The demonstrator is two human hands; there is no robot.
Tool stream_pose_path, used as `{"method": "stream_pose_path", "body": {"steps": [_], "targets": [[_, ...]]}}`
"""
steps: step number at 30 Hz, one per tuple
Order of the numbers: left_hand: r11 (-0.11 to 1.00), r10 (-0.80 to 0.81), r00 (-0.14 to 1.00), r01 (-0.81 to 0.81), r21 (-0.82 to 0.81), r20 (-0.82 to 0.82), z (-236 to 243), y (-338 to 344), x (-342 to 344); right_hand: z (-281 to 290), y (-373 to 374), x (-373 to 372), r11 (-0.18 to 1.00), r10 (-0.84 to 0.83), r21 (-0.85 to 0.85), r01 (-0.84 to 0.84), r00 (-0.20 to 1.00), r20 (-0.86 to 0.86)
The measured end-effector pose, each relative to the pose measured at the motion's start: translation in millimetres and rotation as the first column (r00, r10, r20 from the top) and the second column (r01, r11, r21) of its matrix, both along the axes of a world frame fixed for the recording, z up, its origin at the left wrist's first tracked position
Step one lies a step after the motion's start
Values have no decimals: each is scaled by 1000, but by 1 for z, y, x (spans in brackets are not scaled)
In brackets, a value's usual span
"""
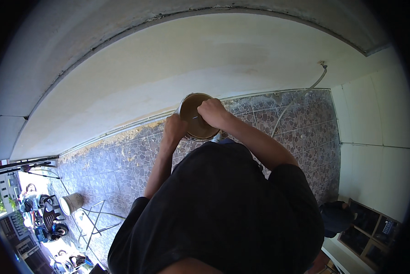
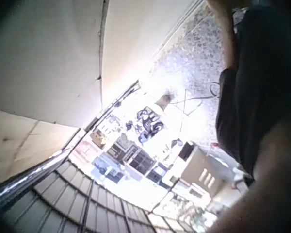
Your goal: The person uses a paint brush to apply paint from a bucket onto a wall.
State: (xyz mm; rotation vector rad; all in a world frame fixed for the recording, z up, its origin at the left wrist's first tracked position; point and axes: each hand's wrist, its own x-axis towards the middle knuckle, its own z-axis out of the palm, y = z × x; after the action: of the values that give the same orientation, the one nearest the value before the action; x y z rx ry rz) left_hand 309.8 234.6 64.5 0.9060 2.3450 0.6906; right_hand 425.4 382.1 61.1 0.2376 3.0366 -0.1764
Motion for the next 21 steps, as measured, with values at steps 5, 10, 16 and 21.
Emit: {"method": "stream_pose_path", "body": {"steps": [5,10,16,21], "targets": [[1000,-7,1000,7,9,-8,-9,-3,4,-20,-13,-12,998,-19,60,9,987,157],[1000,-2,999,3,27,-39,-10,-4,8,-33,-13,-17,997,-47,65,31,965,258],[999,2,1000,-1,43,-30,-8,-9,7,-21,1,-6,999,-48,25,43,973,227],[994,53,997,-49,94,-47,-15,-16,8,-6,2,2,895,-179,-361,263,951,251]]}}
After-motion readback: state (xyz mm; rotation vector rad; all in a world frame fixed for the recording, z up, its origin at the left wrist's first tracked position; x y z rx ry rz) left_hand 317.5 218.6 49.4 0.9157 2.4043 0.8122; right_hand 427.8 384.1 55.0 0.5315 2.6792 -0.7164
